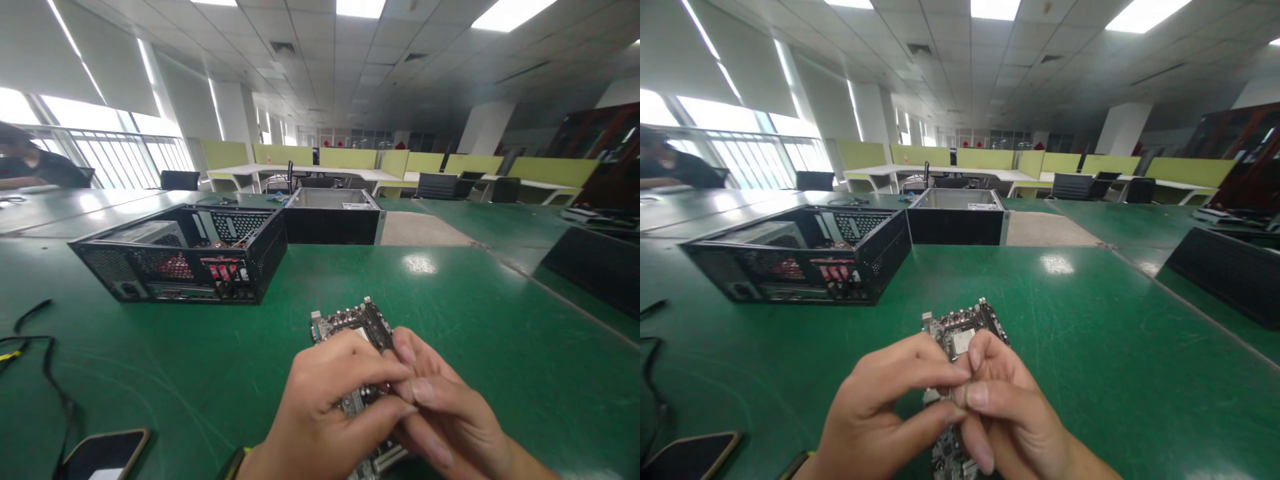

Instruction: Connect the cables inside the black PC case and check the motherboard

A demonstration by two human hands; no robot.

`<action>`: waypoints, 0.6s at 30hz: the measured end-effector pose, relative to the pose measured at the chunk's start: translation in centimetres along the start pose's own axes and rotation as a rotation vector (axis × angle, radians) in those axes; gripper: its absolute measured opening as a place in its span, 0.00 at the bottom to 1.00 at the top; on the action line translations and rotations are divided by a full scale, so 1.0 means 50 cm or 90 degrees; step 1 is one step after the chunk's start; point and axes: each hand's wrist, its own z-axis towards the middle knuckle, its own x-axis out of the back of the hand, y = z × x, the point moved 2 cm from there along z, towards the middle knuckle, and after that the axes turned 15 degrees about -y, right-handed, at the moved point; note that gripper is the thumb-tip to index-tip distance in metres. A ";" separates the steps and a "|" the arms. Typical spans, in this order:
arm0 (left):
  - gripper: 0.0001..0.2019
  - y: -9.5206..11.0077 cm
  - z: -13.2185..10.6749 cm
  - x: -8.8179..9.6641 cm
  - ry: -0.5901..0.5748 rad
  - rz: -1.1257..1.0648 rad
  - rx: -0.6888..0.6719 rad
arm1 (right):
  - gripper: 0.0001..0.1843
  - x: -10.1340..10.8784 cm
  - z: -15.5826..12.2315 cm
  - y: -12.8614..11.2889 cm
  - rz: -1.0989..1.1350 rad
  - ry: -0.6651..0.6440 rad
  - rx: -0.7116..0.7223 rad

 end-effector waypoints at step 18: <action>0.12 0.017 -0.007 0.005 0.005 0.042 -0.020 | 0.16 -0.009 -0.022 -0.041 -0.485 0.024 0.192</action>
